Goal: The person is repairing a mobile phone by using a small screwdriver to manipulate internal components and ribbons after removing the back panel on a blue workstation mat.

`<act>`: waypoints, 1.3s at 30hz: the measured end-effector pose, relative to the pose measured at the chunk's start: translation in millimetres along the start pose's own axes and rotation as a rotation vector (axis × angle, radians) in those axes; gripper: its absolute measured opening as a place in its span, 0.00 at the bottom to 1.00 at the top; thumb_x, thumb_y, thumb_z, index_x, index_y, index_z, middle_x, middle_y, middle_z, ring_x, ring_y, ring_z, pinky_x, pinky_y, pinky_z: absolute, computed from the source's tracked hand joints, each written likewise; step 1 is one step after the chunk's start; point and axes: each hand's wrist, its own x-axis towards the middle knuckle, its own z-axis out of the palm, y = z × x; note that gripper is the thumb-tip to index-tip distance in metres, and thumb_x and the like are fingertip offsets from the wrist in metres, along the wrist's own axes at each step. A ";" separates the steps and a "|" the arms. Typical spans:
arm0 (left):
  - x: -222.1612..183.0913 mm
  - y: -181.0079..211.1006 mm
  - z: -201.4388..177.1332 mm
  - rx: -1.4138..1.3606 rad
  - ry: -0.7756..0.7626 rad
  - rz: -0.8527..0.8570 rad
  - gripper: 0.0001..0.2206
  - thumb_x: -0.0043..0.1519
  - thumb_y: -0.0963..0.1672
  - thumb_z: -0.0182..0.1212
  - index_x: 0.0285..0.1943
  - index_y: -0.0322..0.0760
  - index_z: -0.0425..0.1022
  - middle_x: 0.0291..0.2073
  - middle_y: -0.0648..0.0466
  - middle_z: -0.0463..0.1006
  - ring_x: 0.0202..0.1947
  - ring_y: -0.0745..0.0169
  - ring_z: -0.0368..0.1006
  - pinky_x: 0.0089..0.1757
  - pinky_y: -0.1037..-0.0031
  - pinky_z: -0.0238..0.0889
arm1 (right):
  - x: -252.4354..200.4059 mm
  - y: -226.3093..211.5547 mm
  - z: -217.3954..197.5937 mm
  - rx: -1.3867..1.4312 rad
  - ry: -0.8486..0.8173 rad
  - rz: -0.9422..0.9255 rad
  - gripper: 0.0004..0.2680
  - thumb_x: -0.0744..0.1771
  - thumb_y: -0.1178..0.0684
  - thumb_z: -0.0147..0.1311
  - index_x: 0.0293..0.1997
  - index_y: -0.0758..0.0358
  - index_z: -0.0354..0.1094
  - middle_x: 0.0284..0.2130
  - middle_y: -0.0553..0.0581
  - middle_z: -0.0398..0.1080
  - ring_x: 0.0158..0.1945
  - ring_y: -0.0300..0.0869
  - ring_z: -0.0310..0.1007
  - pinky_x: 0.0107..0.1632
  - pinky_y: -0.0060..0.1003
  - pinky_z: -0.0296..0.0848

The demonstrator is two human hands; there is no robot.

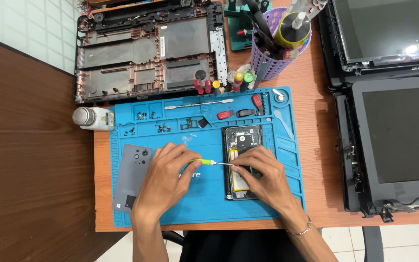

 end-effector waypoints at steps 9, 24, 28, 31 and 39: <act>-2.5 -2.2 -0.6 0.006 0.029 0.013 0.05 0.58 0.43 0.66 0.39 0.38 0.83 0.28 0.56 0.76 0.34 0.57 0.68 0.40 0.66 0.62 | 0.4 -0.4 -1.9 0.003 0.018 -0.004 0.07 0.60 0.61 0.67 0.39 0.63 0.79 0.34 0.54 0.79 0.40 0.42 0.76 0.45 0.36 0.75; 12.7 25.1 -7.1 0.007 -0.047 0.087 0.07 0.58 0.44 0.69 0.36 0.34 0.79 0.29 0.51 0.79 0.32 0.49 0.76 0.34 0.61 0.69 | -1.6 8.0 -5.2 -0.075 0.061 -0.003 0.07 0.60 0.61 0.67 0.38 0.62 0.80 0.35 0.53 0.79 0.41 0.42 0.75 0.44 0.36 0.76; 24.9 35.0 -9.3 0.054 -0.062 0.235 0.07 0.59 0.44 0.68 0.35 0.34 0.77 0.30 0.51 0.78 0.34 0.49 0.76 0.36 0.61 0.68 | -0.8 6.2 -6.7 -0.080 0.073 -0.006 0.07 0.60 0.61 0.67 0.38 0.63 0.80 0.35 0.54 0.79 0.41 0.44 0.75 0.45 0.36 0.76; 33.9 42.6 -10.8 0.093 -0.081 0.296 0.07 0.59 0.44 0.66 0.35 0.34 0.76 0.29 0.50 0.76 0.34 0.48 0.75 0.37 0.60 0.68 | 1.1 3.4 -11.1 -0.109 0.079 0.021 0.08 0.60 0.60 0.67 0.40 0.62 0.80 0.37 0.53 0.79 0.42 0.45 0.75 0.46 0.37 0.76; 57.0 51.5 -1.8 0.220 -0.121 0.291 0.08 0.60 0.44 0.64 0.33 0.33 0.74 0.31 0.48 0.77 0.37 0.47 0.76 0.38 0.59 0.69 | 4.7 1.0 -14.9 -0.223 0.116 0.115 0.14 0.59 0.58 0.69 0.47 0.63 0.77 0.45 0.57 0.73 0.50 0.50 0.70 0.50 0.43 0.73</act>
